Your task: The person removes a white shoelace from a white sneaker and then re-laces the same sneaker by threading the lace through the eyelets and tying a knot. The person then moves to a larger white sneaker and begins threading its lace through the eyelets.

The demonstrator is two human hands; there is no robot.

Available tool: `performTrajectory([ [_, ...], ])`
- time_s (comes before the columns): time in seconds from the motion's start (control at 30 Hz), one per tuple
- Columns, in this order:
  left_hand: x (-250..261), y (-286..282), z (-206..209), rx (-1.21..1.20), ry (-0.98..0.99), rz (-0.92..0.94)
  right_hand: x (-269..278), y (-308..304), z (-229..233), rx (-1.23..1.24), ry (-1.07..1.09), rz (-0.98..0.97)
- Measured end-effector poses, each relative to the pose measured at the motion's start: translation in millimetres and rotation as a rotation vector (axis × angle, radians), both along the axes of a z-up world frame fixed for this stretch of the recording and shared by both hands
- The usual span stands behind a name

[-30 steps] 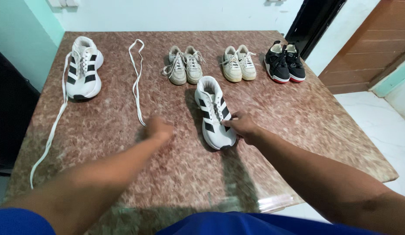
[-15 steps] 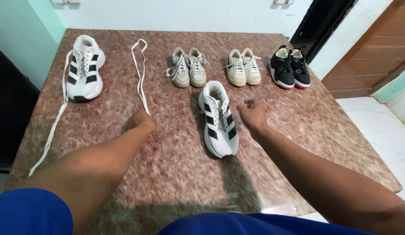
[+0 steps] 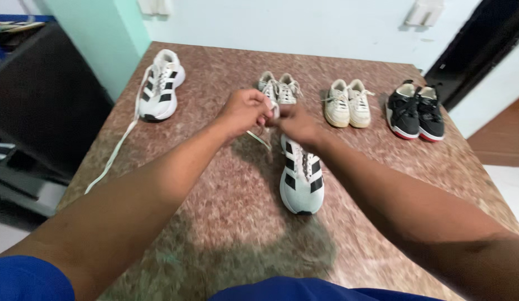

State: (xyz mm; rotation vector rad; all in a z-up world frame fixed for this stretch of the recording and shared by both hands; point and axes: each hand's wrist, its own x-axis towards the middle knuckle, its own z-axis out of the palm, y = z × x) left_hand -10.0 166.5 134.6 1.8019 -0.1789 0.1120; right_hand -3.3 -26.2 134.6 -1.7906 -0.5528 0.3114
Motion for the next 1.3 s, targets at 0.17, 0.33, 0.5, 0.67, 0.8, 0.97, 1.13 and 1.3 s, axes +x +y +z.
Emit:
performTrajectory([
  [0.17, -8.3, 34.2, 2.8, 0.005, 0.017, 0.391, 35.5, -62.2, 5.5, 0.291, 0.180, -0.097],
  [0.33, -9.2, 46.9, -27.4, 0.049, 0.006, 0.499, 50.7, -173.2, 11.0, 0.200, 0.223, -0.496],
  [0.5, -6.6, 4.2, -61.0, 0.123, 0.160, 0.392, 42.3, -284.1, -34.9, -0.115, 0.105, -0.703],
  [0.67, -9.6, -62.0, -85.8, 0.140, 0.204, 0.123, 12.4, -376.4, -100.7, -0.417, 0.166, -0.890],
  [0.8, -18.5, -102.6, -91.8, 0.192, 0.272, -0.017, -13.3, -403.3, -129.1, -0.737, 0.195, -1.018],
  [0.97, -33.0, -137.4, -90.8, 0.151, 0.394, -0.168, -23.8, -367.0, -120.0, -0.612, 0.011, -0.920],
  [1.13, -43.7, -154.8, -85.5, 0.147, 0.408, -0.218, -27.9, -264.1, -91.3, -0.299, -0.087, -0.423],
  [1.3, -47.5, -160.1, -86.2, 0.057, 0.417, -0.229, -48.7, -181.7, -71.5, -0.145, -0.128, -0.023],
])
